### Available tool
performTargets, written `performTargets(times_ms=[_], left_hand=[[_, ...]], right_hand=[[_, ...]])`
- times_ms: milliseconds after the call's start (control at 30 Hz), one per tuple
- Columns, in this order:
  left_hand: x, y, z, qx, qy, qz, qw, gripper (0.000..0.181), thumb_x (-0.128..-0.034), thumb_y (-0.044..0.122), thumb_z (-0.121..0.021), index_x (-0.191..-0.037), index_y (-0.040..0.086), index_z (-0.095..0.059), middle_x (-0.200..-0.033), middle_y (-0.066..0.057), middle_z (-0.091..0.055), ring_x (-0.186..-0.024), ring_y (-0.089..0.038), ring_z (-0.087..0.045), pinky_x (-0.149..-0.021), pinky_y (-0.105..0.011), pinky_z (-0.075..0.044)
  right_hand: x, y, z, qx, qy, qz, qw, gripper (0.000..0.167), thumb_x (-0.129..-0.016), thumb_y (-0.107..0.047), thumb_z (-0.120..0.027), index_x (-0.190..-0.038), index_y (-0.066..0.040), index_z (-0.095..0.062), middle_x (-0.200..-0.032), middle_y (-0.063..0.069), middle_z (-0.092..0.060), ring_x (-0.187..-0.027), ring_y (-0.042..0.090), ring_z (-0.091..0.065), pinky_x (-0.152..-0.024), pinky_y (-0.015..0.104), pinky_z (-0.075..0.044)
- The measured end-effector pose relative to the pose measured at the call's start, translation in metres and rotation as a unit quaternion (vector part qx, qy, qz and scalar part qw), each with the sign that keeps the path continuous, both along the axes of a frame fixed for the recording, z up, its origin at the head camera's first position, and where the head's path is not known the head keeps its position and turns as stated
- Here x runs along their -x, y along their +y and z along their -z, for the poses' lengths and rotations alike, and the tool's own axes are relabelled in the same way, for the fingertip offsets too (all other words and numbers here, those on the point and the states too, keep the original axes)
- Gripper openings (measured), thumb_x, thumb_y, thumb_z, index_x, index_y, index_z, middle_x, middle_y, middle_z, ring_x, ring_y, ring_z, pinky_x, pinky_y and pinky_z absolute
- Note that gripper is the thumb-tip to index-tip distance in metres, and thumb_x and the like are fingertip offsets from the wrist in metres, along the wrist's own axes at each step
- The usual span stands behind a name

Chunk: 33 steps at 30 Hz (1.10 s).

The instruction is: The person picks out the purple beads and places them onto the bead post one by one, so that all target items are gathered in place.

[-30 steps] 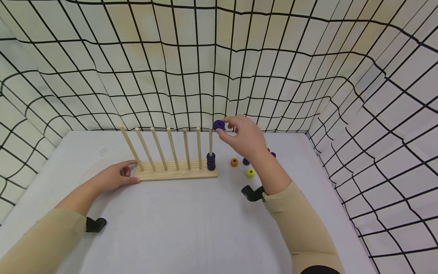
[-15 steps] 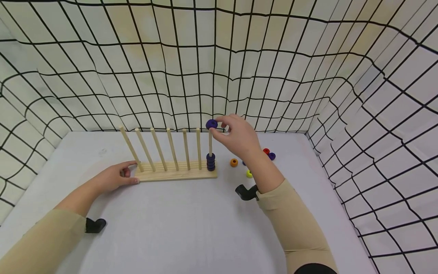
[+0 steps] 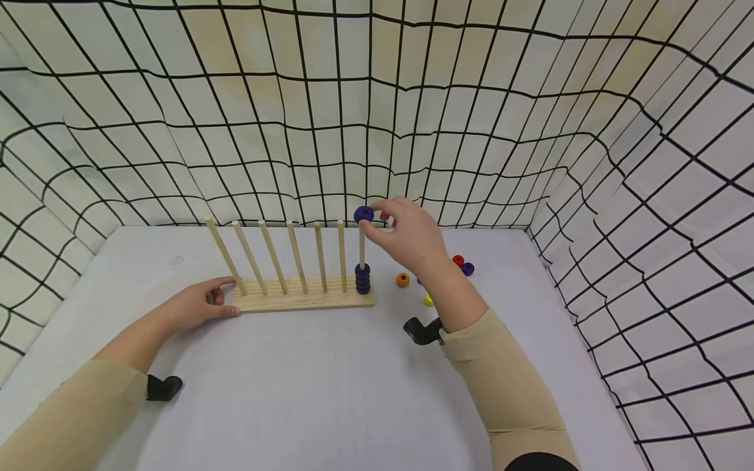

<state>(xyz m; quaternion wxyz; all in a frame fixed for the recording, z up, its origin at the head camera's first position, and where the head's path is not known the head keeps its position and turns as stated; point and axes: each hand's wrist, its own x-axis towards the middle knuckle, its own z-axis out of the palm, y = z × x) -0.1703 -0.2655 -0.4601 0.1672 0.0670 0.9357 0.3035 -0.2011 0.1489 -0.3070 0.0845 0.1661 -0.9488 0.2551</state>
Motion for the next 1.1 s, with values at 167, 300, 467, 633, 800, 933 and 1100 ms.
performTargets(times_ms=[167, 300, 467, 633, 800, 933, 1100], left_hand=[[-0.0005, 0.0004, 0.0, 0.0, -0.001, 0.003, 1.0, 0.08, -0.0863, 0.043, -0.076, -0.146, 0.002, -0.042, -0.087, -0.005, -0.049, -0.077, -0.019, -0.045, -0.069, -0.036, -0.035], [-0.0005, 0.0005, 0.0, -0.001, -0.002, 0.003, 1.0, 0.08, -0.0864, 0.043, -0.076, -0.146, 0.002, -0.041, -0.088, -0.005, -0.049, -0.078, -0.019, -0.045, -0.069, -0.036, -0.035], [0.0, -0.0005, 0.0004, 0.003, -0.008, 0.001, 1.0, 0.081, -0.0866, 0.044, -0.075, -0.147, 0.003, -0.04, -0.089, -0.005, -0.049, -0.079, -0.02, -0.045, -0.07, -0.036, -0.035], [0.0003, -0.0005, 0.0007, 0.004, -0.013, -0.001, 0.9999, 0.082, -0.0866, 0.044, -0.075, -0.148, 0.003, -0.04, -0.089, -0.006, -0.049, -0.079, -0.02, -0.045, -0.069, -0.036, -0.035], [0.0002, -0.0005, 0.0013, 0.003, -0.013, -0.002, 0.9999, 0.081, -0.0867, 0.044, -0.075, -0.148, 0.003, -0.04, -0.089, -0.006, -0.049, -0.079, -0.02, -0.045, -0.069, -0.036, -0.035], [-0.0005, -0.0007, 0.0005, 0.005, -0.012, -0.002, 0.9999, 0.081, -0.0869, 0.044, -0.075, -0.148, 0.004, -0.04, -0.089, -0.005, -0.049, -0.078, -0.02, -0.045, -0.069, -0.036, -0.035], [-0.0008, -0.0002, -0.0009, 0.002, -0.01, 0.001, 0.9999, 0.081, -0.0869, 0.044, -0.075, -0.147, 0.003, -0.04, -0.089, -0.006, -0.049, -0.078, -0.02, -0.045, -0.069, -0.036, -0.035]], right_hand=[[-0.0003, -0.0002, -0.0008, -0.003, 0.003, 0.0, 1.0, 0.045, -0.094, -0.045, -0.064, -0.128, -0.016, -0.066, -0.108, 0.0, -0.063, -0.093, 0.017, -0.052, -0.072, 0.034, -0.045], [0.0001, -0.0004, -0.0012, -0.009, 0.001, -0.003, 1.0, 0.043, -0.094, -0.043, -0.065, -0.127, -0.016, -0.066, -0.107, 0.001, -0.063, -0.093, 0.018, -0.053, -0.072, 0.035, -0.045], [0.0005, -0.0004, -0.0013, -0.014, -0.011, -0.006, 0.9998, 0.042, -0.094, -0.043, -0.064, -0.126, -0.017, -0.067, -0.107, 0.001, -0.063, -0.095, 0.02, -0.053, -0.071, 0.035, -0.044], [0.0014, -0.0016, -0.0002, -0.02, -0.017, -0.004, 0.9996, 0.043, -0.094, -0.045, -0.064, -0.127, -0.018, -0.067, -0.109, 0.001, -0.062, -0.094, 0.018, -0.051, -0.072, 0.034, -0.044], [0.0019, -0.0022, 0.0024, -0.015, -0.019, -0.007, 0.9997, 0.042, -0.093, -0.045, -0.065, -0.126, -0.019, -0.068, -0.108, -0.001, -0.062, -0.093, 0.018, -0.05, -0.072, 0.035, -0.044], [0.0025, -0.0027, 0.0046, -0.012, -0.023, -0.008, 0.9996, 0.041, -0.093, -0.046, -0.065, -0.125, -0.02, -0.068, -0.109, -0.001, -0.063, -0.094, 0.018, -0.05, -0.072, 0.035, -0.043], [0.0024, -0.0033, 0.0066, -0.016, -0.024, -0.006, 0.9996, 0.038, -0.093, -0.044, -0.066, -0.122, -0.02, -0.068, -0.109, -0.001, -0.063, -0.093, 0.017, -0.051, -0.071, 0.034, -0.044]])
